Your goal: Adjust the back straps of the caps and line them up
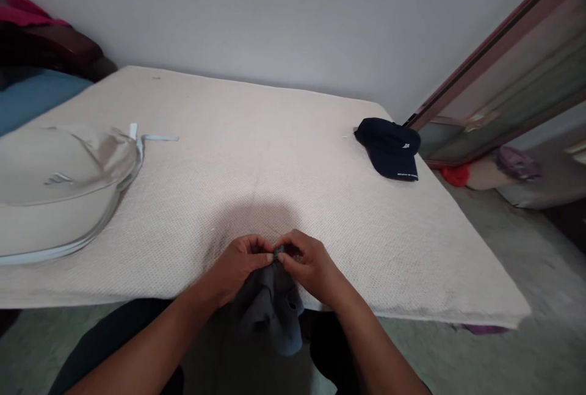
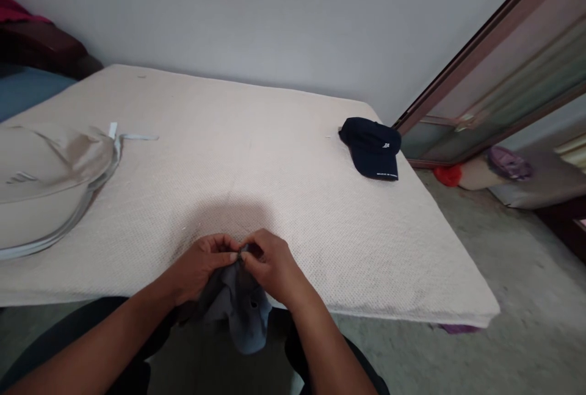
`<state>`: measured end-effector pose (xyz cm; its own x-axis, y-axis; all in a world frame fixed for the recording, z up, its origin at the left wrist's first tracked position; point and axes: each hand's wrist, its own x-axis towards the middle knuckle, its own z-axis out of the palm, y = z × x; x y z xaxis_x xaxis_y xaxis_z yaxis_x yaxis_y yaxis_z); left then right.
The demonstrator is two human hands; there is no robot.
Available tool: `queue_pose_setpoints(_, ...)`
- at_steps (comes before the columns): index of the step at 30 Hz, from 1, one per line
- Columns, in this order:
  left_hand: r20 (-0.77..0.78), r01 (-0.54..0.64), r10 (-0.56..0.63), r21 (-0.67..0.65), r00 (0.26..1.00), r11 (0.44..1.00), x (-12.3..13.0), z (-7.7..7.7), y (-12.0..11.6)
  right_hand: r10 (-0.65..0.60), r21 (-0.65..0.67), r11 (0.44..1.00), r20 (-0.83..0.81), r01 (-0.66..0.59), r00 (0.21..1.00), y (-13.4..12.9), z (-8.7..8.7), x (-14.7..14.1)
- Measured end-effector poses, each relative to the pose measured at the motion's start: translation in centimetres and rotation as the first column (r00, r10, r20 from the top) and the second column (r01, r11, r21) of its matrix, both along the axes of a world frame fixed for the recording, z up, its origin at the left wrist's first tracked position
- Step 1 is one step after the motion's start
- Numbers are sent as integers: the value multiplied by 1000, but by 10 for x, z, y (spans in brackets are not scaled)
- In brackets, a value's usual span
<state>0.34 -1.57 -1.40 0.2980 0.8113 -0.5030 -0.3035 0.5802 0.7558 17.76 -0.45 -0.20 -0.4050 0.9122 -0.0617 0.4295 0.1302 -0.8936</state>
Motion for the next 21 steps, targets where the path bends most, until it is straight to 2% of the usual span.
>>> queue_pose_setpoints(8, -24, -21, 21, -10, 999, 1000, 1, -5, 0, 11, -12, 1000, 7, -11, 1000, 1, -3, 2)
queue_pose_setpoints(15, -21, -23, 23, -11, 999, 1000, 2, -7, 0, -1, -48, 999, -59, -1, 998, 2, -4, 3)
queue_pose_setpoints(21, -44, -38, 36, -61, 998, 997, 2, -8, 1, -23, -65, 998, -80, 17, 997, 3, -5, 2)
